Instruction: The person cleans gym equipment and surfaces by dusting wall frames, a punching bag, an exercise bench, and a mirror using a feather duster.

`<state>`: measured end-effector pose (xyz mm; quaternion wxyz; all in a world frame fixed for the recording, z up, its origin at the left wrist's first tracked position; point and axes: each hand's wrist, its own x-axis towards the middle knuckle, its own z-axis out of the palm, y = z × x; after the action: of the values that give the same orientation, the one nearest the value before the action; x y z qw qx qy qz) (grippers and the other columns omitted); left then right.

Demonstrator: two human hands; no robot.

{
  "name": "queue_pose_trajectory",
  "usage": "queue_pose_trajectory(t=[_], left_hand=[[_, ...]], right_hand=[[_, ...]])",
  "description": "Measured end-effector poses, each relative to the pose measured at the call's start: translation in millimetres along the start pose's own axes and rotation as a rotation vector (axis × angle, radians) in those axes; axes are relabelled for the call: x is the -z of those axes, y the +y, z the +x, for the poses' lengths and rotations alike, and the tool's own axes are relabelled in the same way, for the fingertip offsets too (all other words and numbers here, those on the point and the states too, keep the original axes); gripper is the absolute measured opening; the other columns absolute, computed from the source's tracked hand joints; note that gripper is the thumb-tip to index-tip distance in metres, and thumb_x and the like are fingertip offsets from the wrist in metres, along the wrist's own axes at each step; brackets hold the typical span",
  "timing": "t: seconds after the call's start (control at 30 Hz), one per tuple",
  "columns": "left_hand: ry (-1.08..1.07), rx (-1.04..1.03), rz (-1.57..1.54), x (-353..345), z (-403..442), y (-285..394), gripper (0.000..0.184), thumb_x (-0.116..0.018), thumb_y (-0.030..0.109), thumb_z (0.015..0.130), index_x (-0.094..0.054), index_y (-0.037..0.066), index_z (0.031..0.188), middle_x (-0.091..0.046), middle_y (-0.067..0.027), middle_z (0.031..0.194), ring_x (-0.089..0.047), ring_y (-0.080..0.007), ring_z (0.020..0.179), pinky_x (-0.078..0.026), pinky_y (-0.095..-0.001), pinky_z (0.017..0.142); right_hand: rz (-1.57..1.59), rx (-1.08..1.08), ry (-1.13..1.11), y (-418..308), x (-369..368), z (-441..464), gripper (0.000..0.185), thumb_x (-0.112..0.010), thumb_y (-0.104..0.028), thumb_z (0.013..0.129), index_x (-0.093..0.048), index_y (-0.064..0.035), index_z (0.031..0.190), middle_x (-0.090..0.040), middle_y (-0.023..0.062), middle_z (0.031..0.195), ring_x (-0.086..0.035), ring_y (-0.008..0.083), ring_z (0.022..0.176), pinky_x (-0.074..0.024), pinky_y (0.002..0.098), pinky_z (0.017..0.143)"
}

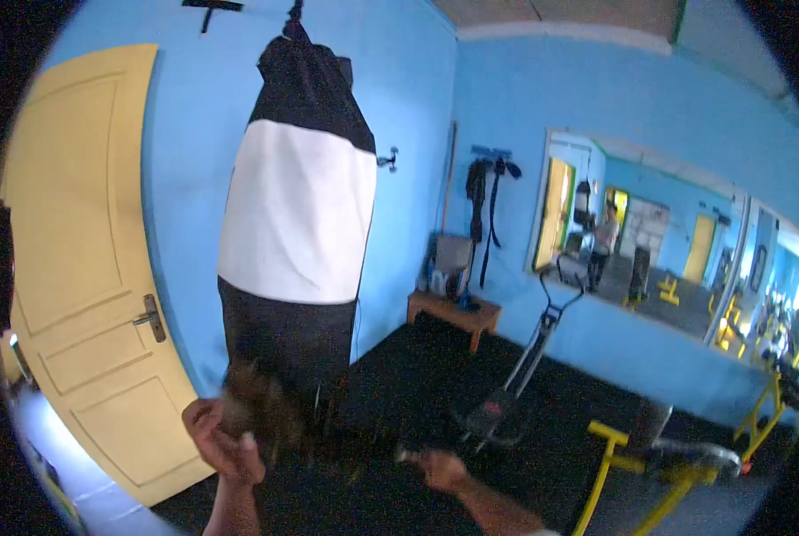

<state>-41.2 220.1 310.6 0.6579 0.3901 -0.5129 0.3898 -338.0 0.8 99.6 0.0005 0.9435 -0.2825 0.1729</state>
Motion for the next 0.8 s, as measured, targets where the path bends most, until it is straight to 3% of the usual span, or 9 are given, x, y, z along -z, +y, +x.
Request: queue_pose_trajectory(t=[0.07,0.17,0.2,0.33,0.5,0.53,0.57,0.67,0.8], left_hand=[[-0.050,0.054,0.031,-4.8,-2.9,-3.1,0.041,-0.056,0.028,0.079,-0.044,0.003,0.110,-0.044,-0.0183,0.104,-0.044,-0.0291,0.098,-0.036,-0.0431,0.084],[-0.080,-0.011,0.089,-30.7,10.0,9.5,0.041,-0.055,0.028,0.080,-0.043,0.005,0.111,-0.043,-0.0186,0.105,-0.043,-0.0288,0.099,-0.035,-0.0437,0.084],[-0.062,-0.035,0.102,-39.3,11.1,15.1,0.041,-0.055,0.028,0.080,-0.043,0.005,0.111,-0.043,-0.0185,0.105,-0.043,-0.0285,0.099,-0.035,-0.0438,0.085],[-0.095,-0.068,0.125,-68.6,22.6,30.0,0.042,-0.055,0.029,0.080,-0.043,0.006,0.112,-0.043,-0.0172,0.106,-0.043,-0.0277,0.098,-0.035,-0.0429,0.085],[-0.113,-0.078,0.264,-73.2,18.0,32.5,0.043,-0.057,0.029,0.078,-0.044,0.005,0.112,-0.044,-0.0177,0.106,-0.043,-0.0277,0.099,-0.035,-0.0429,0.086],[-0.095,-0.055,0.310,-69.8,16.3,33.7,0.043,-0.058,0.029,0.078,-0.044,0.005,0.111,-0.044,-0.0179,0.107,-0.043,-0.0276,0.099,-0.035,-0.0425,0.086],[-0.093,-0.049,0.332,-65.1,15.4,35.0,0.042,-0.058,0.028,0.078,-0.045,0.004,0.110,-0.044,-0.0182,0.107,-0.043,-0.0278,0.099,-0.035,-0.0413,0.086],[-0.098,-0.033,0.482,-58.8,14.3,50.7,0.042,-0.059,0.028,0.078,-0.045,0.004,0.110,-0.044,-0.0182,0.108,-0.044,-0.0278,0.099,-0.036,-0.0401,0.087],[-0.056,0.011,0.598,-89.0,-0.1,83.2,0.043,-0.060,0.031,0.079,-0.046,0.004,0.109,-0.044,-0.0168,0.106,-0.044,-0.0270,0.099,-0.036,-0.0401,0.087]], right_hand=[[0.232,0.266,0.360,-1.9,-2.7,0.7,0.017,-0.051,-0.007,0.077,-0.057,-0.0034,0.092,-0.061,0.0160,0.086,-0.061,0.0332,0.075,-0.0520,0.0431,0.064],[0.149,0.075,0.241,-0.4,75.1,62.5,0.024,-0.053,-0.011,0.076,-0.058,-0.0072,0.099,-0.060,0.0147,0.090,-0.062,0.0308,0.080,-0.0526,0.0414,0.064],[0.023,0.155,0.413,1.3,108.0,94.9,0.029,-0.056,-0.009,0.074,-0.055,-0.0057,0.103,-0.059,0.0145,0.084,-0.061,0.0310,0.071,-0.0517,0.0410,0.056],[0.311,0.074,0.694,-23.3,231.9,185.6,0.022,-0.053,-0.004,0.080,-0.048,-0.0046,0.101,-0.055,0.0186,0.079,-0.058,0.0365,0.065,-0.0477,0.0460,0.054],[0.557,-0.063,0.279,9.7,128.9,172.1,0.026,-0.049,-0.003,0.084,-0.047,-0.0034,0.111,-0.058,0.0225,0.092,-0.059,0.0395,0.073,-0.0483,0.0454,0.059],[0.387,0.191,0.462,22.5,68.3,153.4,0.021,-0.037,-0.013,0.093,-0.048,-0.0019,0.107,-0.058,0.0180,0.080,-0.058,0.0353,0.070,-0.0460,0.0464,0.060],[0.486,0.082,0.054,23.0,48.3,125.6,0.023,-0.035,-0.012,0.092,-0.051,-0.0037,0.106,-0.059,0.0174,0.083,-0.058,0.0340,0.074,-0.0464,0.0467,0.065],[0.991,0.290,0.092,71.7,-84.9,57.1,0.014,-0.042,-0.015,0.090,-0.054,-0.0083,0.091,-0.059,0.0132,0.082,-0.059,0.0274,0.074,-0.0473,0.0393,0.062],[0.550,0.407,0.201,117.9,-49.5,109.7,0.006,-0.051,-0.011,0.084,-0.054,-0.0073,0.087,-0.059,0.0120,0.084,-0.060,0.0253,0.076,-0.0477,0.0366,0.060]])
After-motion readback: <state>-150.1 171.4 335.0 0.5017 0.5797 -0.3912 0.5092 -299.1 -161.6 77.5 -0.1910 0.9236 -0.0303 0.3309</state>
